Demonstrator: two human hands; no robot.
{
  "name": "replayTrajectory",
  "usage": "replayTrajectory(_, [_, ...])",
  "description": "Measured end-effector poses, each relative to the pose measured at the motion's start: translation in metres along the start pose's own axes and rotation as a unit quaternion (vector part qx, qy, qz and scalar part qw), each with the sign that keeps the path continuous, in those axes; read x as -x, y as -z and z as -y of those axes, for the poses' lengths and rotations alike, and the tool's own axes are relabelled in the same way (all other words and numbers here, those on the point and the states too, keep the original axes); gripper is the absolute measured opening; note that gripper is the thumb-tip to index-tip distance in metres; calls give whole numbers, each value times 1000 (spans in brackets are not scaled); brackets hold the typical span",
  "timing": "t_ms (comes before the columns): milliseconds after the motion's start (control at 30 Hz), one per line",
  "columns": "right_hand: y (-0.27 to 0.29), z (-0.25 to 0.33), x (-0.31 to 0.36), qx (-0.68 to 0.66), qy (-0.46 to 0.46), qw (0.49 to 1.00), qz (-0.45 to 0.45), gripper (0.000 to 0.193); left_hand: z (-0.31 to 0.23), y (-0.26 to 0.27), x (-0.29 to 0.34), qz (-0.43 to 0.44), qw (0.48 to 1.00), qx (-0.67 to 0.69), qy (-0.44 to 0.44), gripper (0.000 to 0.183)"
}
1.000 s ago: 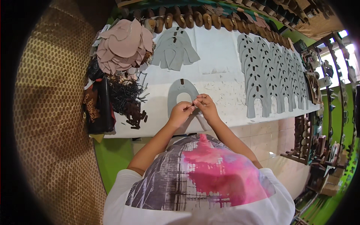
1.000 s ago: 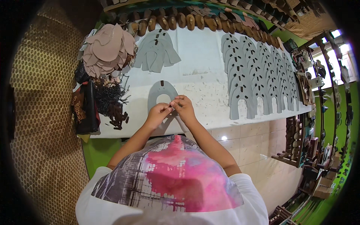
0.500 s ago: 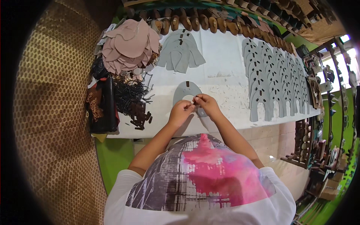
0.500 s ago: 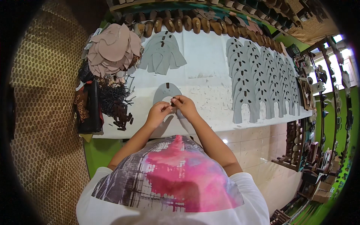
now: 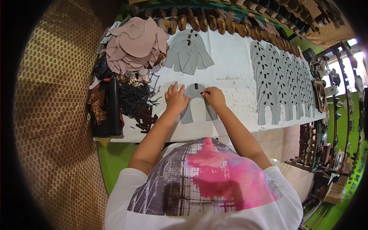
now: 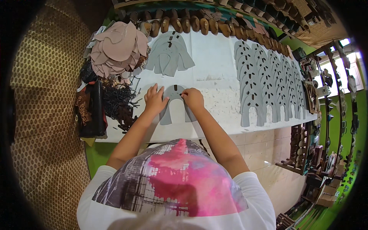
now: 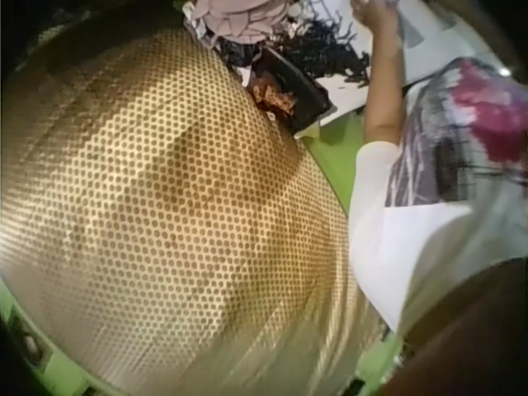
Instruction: The person attaches reinforcement strips onto shoe upper pieces by placing shoe upper cutouts onto the work table, taking small strips from a pile, and pressing each strip onto a shoe upper piece by hand.
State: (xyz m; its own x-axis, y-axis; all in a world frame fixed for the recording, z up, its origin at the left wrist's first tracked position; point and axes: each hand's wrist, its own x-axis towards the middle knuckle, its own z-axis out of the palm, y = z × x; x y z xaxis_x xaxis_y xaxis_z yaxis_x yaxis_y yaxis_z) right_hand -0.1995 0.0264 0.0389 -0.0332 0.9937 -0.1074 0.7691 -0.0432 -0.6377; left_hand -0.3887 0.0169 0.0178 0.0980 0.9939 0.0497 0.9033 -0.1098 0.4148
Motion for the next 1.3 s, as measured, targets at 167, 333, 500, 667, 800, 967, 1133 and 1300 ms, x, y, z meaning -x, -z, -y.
replayTrajectory(167, [-1, 6, 5, 43, 39, 997, -46, 13, -2, 0, -8, 8, 999, 43, -16, 42])
replayTrajectory(333, [-6, 0, 14, 133, 141, 977, -86, 8, -6, 3, -24, 16, 997, 68, -20, 28])
replayTrajectory(500, [-7, -1, 14, 157, 183, 965, -104, 7, -7, 1, -32, 30, 994, 44, -98, 27])
replayTrajectory(667, [-2, -3, 10, 147, 207, 964, -78, 6, -6, -2, -40, 80, 988, 62, -112, 34])
replayTrajectory(800, [-2, -2, 12, 150, 220, 959, -96, 5, -12, 0, -43, 120, 987, 45, -93, 40])
replayTrajectory(967, [-11, 5, 27, 251, 201, 942, -102, 13, -20, -3, -44, 149, 986, 40, -65, 42])
replayTrajectory(1133, [-19, 10, 44, 262, 175, 942, -114, 24, -27, -2, -38, 162, 985, 30, -44, 41])
replayTrajectory(1300, [-26, 10, 43, 270, 167, 938, -139, 29, -29, -6, -36, 155, 987, 39, -29, 41])
